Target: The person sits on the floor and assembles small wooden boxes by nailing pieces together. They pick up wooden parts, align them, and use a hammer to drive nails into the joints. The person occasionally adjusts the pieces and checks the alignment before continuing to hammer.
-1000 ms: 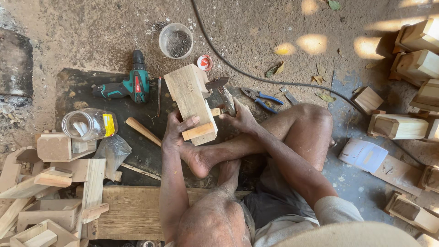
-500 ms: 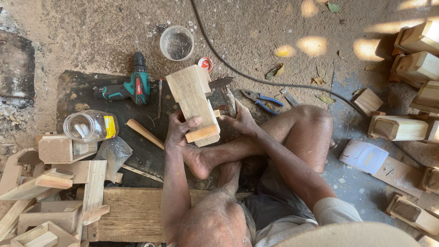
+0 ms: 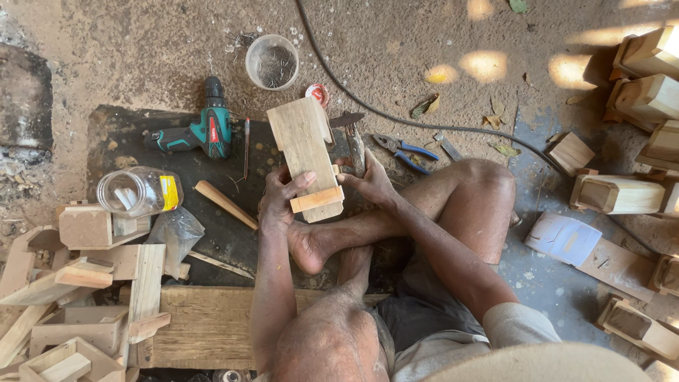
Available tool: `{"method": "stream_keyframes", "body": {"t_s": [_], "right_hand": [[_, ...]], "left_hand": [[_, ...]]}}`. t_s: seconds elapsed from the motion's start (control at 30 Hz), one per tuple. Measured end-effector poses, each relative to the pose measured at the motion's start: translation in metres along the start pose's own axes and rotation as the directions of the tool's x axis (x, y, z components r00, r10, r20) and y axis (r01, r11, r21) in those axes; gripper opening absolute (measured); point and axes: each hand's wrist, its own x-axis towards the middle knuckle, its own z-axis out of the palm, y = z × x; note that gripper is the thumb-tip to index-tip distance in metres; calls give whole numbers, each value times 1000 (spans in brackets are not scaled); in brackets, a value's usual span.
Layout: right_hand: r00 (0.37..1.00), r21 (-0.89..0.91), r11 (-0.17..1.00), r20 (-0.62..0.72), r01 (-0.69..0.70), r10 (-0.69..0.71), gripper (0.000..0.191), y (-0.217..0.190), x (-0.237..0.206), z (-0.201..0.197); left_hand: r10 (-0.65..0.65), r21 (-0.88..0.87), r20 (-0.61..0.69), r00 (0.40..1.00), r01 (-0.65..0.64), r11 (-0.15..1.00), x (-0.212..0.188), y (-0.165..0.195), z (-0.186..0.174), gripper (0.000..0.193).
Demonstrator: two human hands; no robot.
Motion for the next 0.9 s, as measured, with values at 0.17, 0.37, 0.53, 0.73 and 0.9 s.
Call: {"method": "stream_keyframes", "body": {"t_s": [0.17, 0.37, 0.53, 0.73, 0.9], "right_hand": [[999, 186, 983, 39, 6, -13, 61, -9, -3, 1], [996, 406, 910, 64, -83, 62, 58, -26, -13, 5], [998, 398, 918, 55, -7, -16, 76, -30, -4, 14], [998, 330, 942, 28, -69, 64, 73, -33, -2, 16], [995, 286, 953, 8, -99, 101, 73, -42, -4, 16]], "left_hand": [[-18, 13, 12, 1000, 18, 1000, 0, 3, 1, 65], [-22, -6, 71, 997, 22, 1000, -4, 5, -3, 67], [3, -5, 65, 998, -2, 1000, 0, 4, -4, 69], [34, 36, 115, 993, -39, 999, 1, 6, -6, 75], [23, 95, 116, 993, -34, 995, 1, 8, -5, 78]]}}
